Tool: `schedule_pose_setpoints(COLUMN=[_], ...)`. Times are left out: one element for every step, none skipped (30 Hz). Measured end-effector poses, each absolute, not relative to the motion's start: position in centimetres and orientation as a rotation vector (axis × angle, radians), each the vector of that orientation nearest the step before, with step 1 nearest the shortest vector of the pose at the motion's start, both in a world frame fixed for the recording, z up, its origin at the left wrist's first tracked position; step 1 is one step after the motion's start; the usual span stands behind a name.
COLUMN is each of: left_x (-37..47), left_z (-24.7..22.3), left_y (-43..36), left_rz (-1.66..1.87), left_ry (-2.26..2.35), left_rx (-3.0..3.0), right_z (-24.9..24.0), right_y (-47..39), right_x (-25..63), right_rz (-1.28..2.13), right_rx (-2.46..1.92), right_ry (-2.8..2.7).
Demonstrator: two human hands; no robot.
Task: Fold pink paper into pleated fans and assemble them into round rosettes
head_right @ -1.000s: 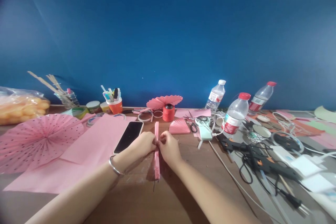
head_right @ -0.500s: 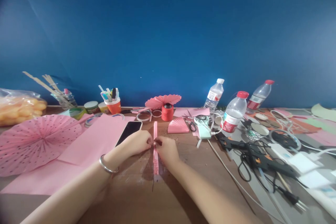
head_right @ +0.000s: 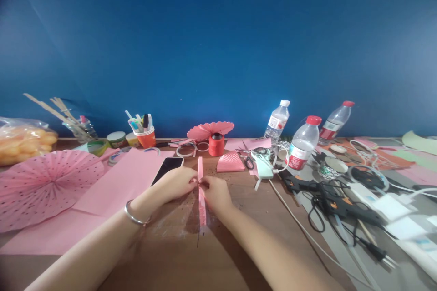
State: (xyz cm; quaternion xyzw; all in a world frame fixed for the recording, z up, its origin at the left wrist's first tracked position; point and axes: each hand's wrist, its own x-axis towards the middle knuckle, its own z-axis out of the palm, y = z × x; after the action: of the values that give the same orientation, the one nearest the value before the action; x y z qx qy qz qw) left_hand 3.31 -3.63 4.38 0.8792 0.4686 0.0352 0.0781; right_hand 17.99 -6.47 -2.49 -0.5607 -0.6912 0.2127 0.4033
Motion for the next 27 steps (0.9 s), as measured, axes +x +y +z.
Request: schedule_pose_setpoints(left_x=[3.3, 3.3, 3.3, 3.4, 3.4, 3.4, 3.4, 3.5, 3.5, 3.6, 3.6, 3.6, 3.7, 3.7, 3.7, 3.7, 3.7, 3.7, 3.7, 3.7, 3.7, 3.7, 3.7, 3.7, 3.7, 3.7, 3.7], left_z=[4.4, 4.4, 4.5, 4.6, 4.7, 4.8, 4.9, 5.0, 5.2, 5.3, 5.4, 5.4, 5.5, 5.4, 5.4, 5.3, 5.2, 5.1, 5.0, 4.9, 4.8, 4.7, 4.7, 4.6, 4.5, 4.4, 4.3], left_y=[-3.6, -3.6, -3.7, -3.7, -3.8, -3.9, -3.9, -4.0, -4.1, -4.1, -4.1, -4.1, -4.1, -4.0, -4.0, -3.9, -3.9, -3.8, -3.8, -3.8, -3.7, -3.7, -3.7, -3.6, -3.6, -3.5, -3.4], left_rz=[0.108, 0.110, 0.114, 0.118, 0.122, 0.125, 0.127, 0.129, 0.129, 0.130, 0.132, 0.134, 0.137, 0.141, 0.145, 0.149, 0.154, 0.160, 0.165, 0.170, 0.174, 0.177, 0.179, 0.182, 0.187, 0.194, 0.202], left_ry=[1.406, 1.408, 1.409, 1.410, 1.409, 1.407, 1.404, 1.399, 1.393, 1.386, 1.379, 1.372, 1.366, 1.360, 1.354, 1.349, 1.344, 1.340, 1.336, 1.333, 1.330, 1.326, 1.324, 1.322, 1.321, 1.322, 1.323], left_rx=[2.620, 2.607, 2.593, 2.580, 2.567, 2.552, 2.536, 2.521, 2.506, 2.494, 2.484, 2.477, 2.471, 2.465, 2.460, 2.454, 2.450, 2.445, 2.441, 2.437, 2.433, 2.430, 2.426, 2.423, 2.419, 2.414, 2.407], right_z=[-2.6, -2.6, -2.7, -2.6, -2.6, -2.6, -2.5, -2.5, -2.5, -2.5, -2.5, -2.5, -2.5, -2.5, -2.4, -2.4, -2.4, -2.3, -2.2, -2.2, -2.1, -2.0, -1.9, -1.8, -1.8, -1.7, -1.7], right_y=[-6.5, -6.5, -6.5, -6.5, -6.6, -6.6, -6.6, -6.6, -6.6, -6.6, -6.6, -6.6, -6.6, -6.7, -6.7, -6.7, -6.7, -6.7, -6.8, -6.8, -6.8, -6.9, -6.9, -6.9, -6.9, -7.0, -7.0], right_x=[18.0, 18.1, 18.1, 18.1, 18.1, 18.1, 18.1, 18.1, 18.0, 18.0, 18.0, 18.0, 18.0, 18.0, 18.0, 18.0, 18.0, 18.0, 18.0, 18.0, 17.9, 17.9, 17.9, 17.9, 17.9, 17.9, 17.9], right_rz=[0.551, 0.564, 0.575, 0.585, 0.594, 0.598, 0.599, 0.599, 0.600, 0.601, 0.603, 0.607, 0.612, 0.616, 0.619, 0.622, 0.623, 0.624, 0.626, 0.628, 0.629, 0.631, 0.632, 0.630, 0.625, 0.619, 0.612], right_rx=[-1.405, -1.397, -1.392, -1.391, -1.393, -1.397, -1.402, -1.405, -1.406, -1.404, -1.403, -1.405, -1.410, -1.417, -1.422, -1.425, -1.427, -1.427, -1.426, -1.427, -1.431, -1.434, -1.434, -1.434, -1.434, -1.435, -1.436], right_ry=[-1.731, -1.717, -1.704, -1.692, -1.685, -1.679, -1.676, -1.676, -1.676, -1.676, -1.677, -1.677, -1.676, -1.674, -1.671, -1.668, -1.664, -1.661, -1.659, -1.657, -1.654, -1.653, -1.654, -1.656, -1.659, -1.664, -1.670])
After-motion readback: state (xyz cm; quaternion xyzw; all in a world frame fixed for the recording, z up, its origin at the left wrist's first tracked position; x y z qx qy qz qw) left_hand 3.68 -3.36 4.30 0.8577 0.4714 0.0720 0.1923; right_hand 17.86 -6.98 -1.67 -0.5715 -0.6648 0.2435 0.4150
